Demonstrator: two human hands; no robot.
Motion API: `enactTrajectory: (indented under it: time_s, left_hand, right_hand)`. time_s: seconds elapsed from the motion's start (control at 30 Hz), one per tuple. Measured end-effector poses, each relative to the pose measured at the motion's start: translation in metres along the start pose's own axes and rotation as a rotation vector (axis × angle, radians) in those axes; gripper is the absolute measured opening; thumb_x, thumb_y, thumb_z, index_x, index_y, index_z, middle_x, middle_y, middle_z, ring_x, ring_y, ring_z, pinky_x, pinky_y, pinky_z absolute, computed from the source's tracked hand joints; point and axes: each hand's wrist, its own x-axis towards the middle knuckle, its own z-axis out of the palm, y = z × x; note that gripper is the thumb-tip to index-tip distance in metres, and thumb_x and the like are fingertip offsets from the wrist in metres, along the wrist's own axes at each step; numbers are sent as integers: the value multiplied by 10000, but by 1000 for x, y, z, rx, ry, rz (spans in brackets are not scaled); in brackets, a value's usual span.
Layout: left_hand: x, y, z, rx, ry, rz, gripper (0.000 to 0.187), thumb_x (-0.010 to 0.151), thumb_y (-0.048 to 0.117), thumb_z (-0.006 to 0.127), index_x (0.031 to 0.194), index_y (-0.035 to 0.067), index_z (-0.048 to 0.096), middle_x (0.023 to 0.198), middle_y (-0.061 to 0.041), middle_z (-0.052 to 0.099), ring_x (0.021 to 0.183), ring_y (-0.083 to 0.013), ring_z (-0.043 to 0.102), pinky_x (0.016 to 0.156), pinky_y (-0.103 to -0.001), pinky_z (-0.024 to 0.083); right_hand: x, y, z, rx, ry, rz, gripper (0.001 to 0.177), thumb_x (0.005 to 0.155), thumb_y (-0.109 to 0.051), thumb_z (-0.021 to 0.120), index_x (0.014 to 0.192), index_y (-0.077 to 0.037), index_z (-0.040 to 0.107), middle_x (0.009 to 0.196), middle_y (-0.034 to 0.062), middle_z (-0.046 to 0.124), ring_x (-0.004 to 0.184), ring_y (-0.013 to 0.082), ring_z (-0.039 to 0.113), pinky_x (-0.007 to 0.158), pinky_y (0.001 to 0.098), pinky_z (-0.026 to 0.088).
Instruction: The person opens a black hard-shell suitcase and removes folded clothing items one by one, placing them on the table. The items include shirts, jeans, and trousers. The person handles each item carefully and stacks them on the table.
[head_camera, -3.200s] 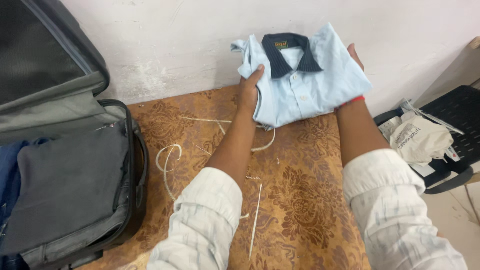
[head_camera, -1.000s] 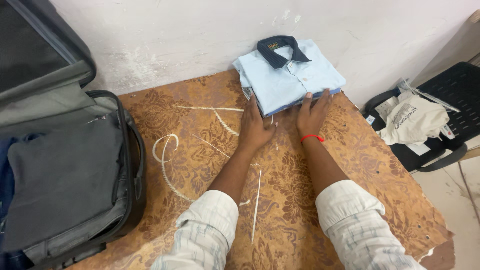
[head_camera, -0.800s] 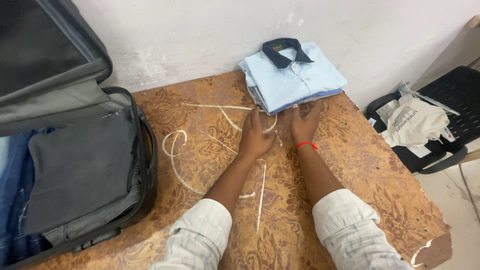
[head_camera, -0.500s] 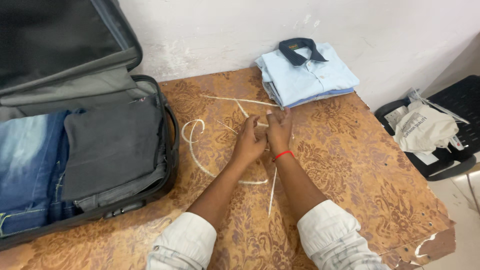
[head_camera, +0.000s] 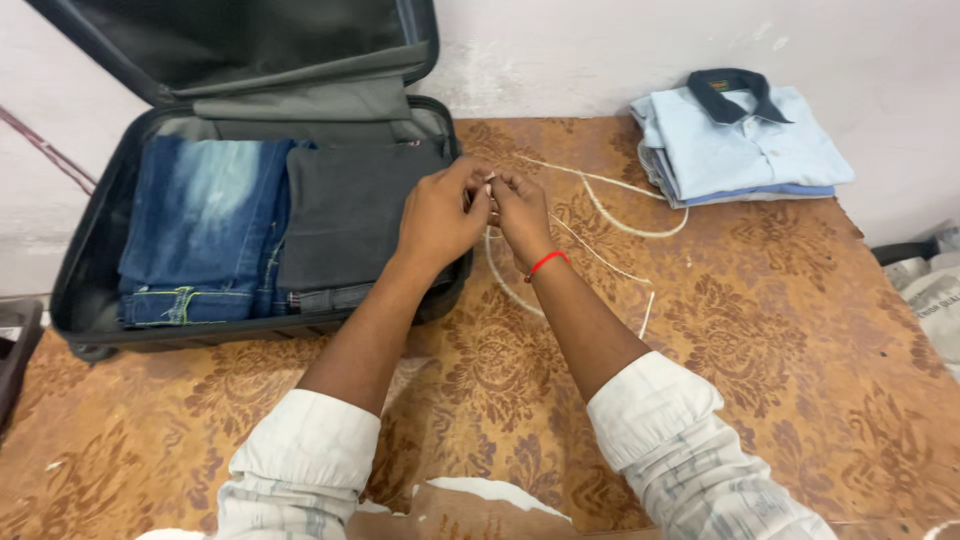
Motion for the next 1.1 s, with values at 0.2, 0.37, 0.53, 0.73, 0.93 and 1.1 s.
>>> enactTrajectory:
  time_s: [0.2,0.37,0.53,0.73,0.93,1.1]
  left_hand:
    - [14,-54,-47,163,-40,17,229,827,98,695,1055,74,710,910,-138,768,844,-341,741,738,-450,573]
    - [7,-95,-48,279,26,39,123,854,85,671,966,61,715,938,-163,762,837,-389,715,724,-487,560]
    - [-2,-100,-43,160,-34,-88,144,837,129,690,939,31,717,816,-196,728,775,-401,707,699,-471,557]
    - [-2,-100,-51,61,-242,-155,234,723,170,718,897,15,724,796,-160,747,719,-316,744,681,-410,575]
    - [-17,-97,-54,88,-432,-80,468,666,287,806,1029,13,696,962,-162,718,890,-339,697,786,-423,551]
    - [-32,-92,-75,199,-491,107,681,644,332,854,1211,23,636,1160,-177,623,1072,-361,620,908,-435,514]
  right_hand:
    - [20,8,57,-300,214,-427,258,966,-185,714,1132,10,684,1035,93,749,923,136,713,831,272,582]
    - [21,12,92,-246,77,-239,294,997,-224,671,1180,6,647,1049,102,727,957,157,674,840,298,544]
    - [3,15,105,-470,60,-396,291,1004,-251,635,1157,-5,640,1039,105,714,936,172,704,831,311,566]
    - [-8,1,105,-470,93,-309,282,1031,-292,582,1098,-31,662,949,99,725,855,186,703,789,337,566]
    - [-8,-3,104,-469,86,-348,290,1056,-296,558,1085,-26,660,943,91,719,862,183,684,796,342,545]
    - [-9,1,99,-457,89,-381,291,1058,-295,567,1072,-20,661,883,65,674,806,144,616,760,317,519]
